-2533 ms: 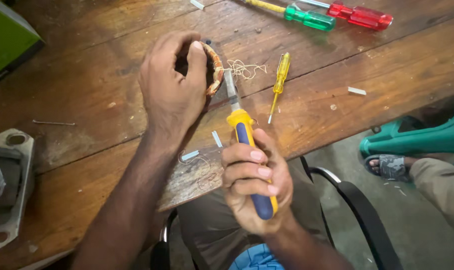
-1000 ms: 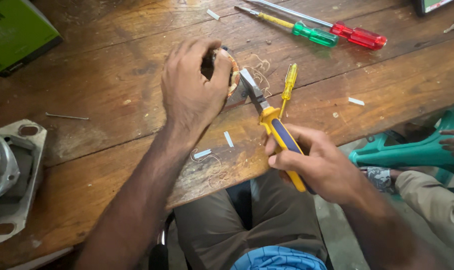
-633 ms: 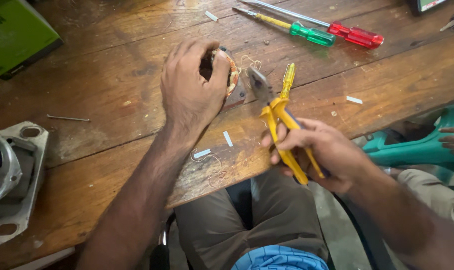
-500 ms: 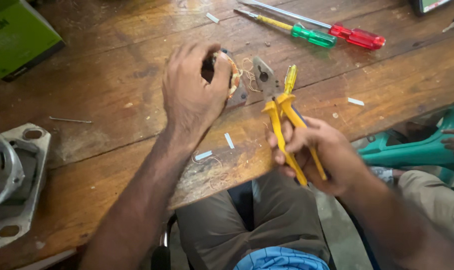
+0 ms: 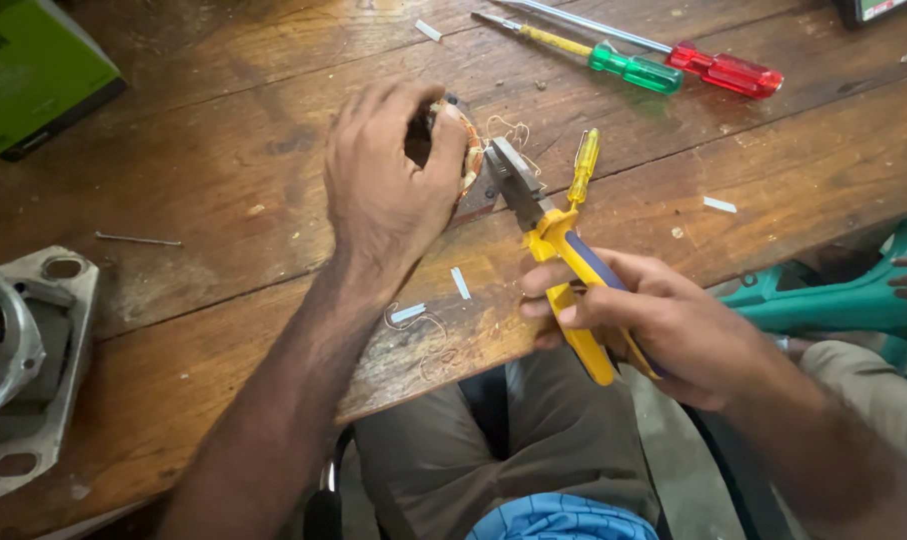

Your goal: The person removes old burnt windings and string from an electric motor stator seated on a metal plate on a wooden workbench. They pull loose wire and twine by hand, cut and pry with pliers and a screwdriver, and work the winding slots around the stator ring.

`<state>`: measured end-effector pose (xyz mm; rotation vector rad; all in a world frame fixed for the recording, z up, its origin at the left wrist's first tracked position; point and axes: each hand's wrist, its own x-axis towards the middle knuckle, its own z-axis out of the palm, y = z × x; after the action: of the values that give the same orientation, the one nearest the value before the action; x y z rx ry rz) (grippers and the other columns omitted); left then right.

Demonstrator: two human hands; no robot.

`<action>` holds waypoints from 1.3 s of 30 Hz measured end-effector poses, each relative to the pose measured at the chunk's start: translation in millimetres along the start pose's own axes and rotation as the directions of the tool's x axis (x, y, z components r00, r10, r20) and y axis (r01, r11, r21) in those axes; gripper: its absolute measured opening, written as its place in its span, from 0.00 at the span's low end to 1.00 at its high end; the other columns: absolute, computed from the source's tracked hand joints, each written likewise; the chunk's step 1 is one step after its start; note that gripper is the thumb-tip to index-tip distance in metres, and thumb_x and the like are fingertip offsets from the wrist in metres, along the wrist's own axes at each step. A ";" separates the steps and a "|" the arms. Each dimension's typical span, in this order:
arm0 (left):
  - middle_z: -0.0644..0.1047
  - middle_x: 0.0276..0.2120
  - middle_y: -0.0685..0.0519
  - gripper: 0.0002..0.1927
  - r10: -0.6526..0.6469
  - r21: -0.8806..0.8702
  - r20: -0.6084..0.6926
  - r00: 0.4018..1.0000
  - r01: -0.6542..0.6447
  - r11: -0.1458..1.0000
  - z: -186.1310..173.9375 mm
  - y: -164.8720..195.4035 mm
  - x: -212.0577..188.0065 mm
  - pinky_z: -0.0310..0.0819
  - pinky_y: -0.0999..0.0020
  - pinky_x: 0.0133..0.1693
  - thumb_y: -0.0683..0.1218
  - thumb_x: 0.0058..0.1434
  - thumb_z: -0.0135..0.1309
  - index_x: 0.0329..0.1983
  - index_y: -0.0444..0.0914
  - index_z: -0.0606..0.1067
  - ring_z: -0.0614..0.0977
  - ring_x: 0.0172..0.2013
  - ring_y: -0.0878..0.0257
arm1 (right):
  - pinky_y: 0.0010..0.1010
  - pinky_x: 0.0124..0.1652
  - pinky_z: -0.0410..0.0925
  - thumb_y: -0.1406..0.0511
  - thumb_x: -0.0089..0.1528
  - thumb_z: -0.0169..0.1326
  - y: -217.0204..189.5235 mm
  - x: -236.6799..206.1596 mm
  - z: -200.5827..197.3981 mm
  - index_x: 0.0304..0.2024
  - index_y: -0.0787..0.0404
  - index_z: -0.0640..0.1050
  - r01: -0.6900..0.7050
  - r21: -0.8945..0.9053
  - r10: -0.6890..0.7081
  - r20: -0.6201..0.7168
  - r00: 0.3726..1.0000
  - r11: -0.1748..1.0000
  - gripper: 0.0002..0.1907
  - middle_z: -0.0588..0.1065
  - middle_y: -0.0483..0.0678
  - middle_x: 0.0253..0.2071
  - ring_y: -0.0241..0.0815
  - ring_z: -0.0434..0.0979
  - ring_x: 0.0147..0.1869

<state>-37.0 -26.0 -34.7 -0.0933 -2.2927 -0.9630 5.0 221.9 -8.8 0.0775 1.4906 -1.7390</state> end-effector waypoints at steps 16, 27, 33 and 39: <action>0.80 0.47 0.44 0.16 -0.016 0.011 -0.018 1.000 0.016 1.000 -0.4 -0.5 0.8 0.70 0.53 0.56 0.50 0.66 0.53 0.48 0.34 0.80 0.80 0.50 0.48 | 0.30 0.31 0.68 0.58 0.63 0.54 6.9 11.9 10.8 0.49 0.61 0.76 -0.050 0.413 -0.027 0.178 0.984 0.909 0.17 0.73 0.47 0.40 0.39 0.74 0.39; 0.80 0.47 0.45 0.14 -0.038 0.025 -0.034 0.999 0.039 0.999 6.3 9.4 -3.4 0.72 0.54 0.54 0.48 0.67 0.54 0.48 0.35 0.79 0.80 0.50 0.48 | 0.26 0.34 0.72 0.55 0.74 0.53 50.2 25.9 54.8 0.49 0.68 0.71 -0.559 0.822 -0.639 0.373 0.673 -0.109 0.20 0.71 0.52 0.42 0.43 0.72 0.42; 0.81 0.46 0.45 0.13 -0.016 -0.008 -0.019 1.000 0.016 1.000 7.1 9.6 2.4 0.75 0.57 0.52 0.48 0.67 0.55 0.47 0.35 0.80 0.82 0.48 0.49 | 0.40 0.51 0.74 0.56 0.76 0.48 23.4 11.5 25.3 0.45 0.71 0.74 -0.051 0.963 -0.698 0.227 0.679 0.263 0.21 0.71 0.61 0.52 0.53 0.75 0.52; 0.83 0.44 0.44 0.14 0.099 -0.190 0.152 0.983 -0.070 0.979 -3.9 0.7 12.9 0.77 0.58 0.50 0.48 0.70 0.53 0.48 0.34 0.81 0.84 0.46 0.51 | 0.58 0.74 0.56 0.63 0.69 0.50 0.5 0.5 -19.3 0.62 0.63 0.73 0.554 0.605 -0.591 -0.164 0.789 0.571 0.20 0.66 0.64 0.69 0.61 0.65 0.77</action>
<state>-44.9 -30.3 -24.6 -0.3564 -2.3181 -1.1575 -3.6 238.0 -15.2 -0.1355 0.8463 -2.7119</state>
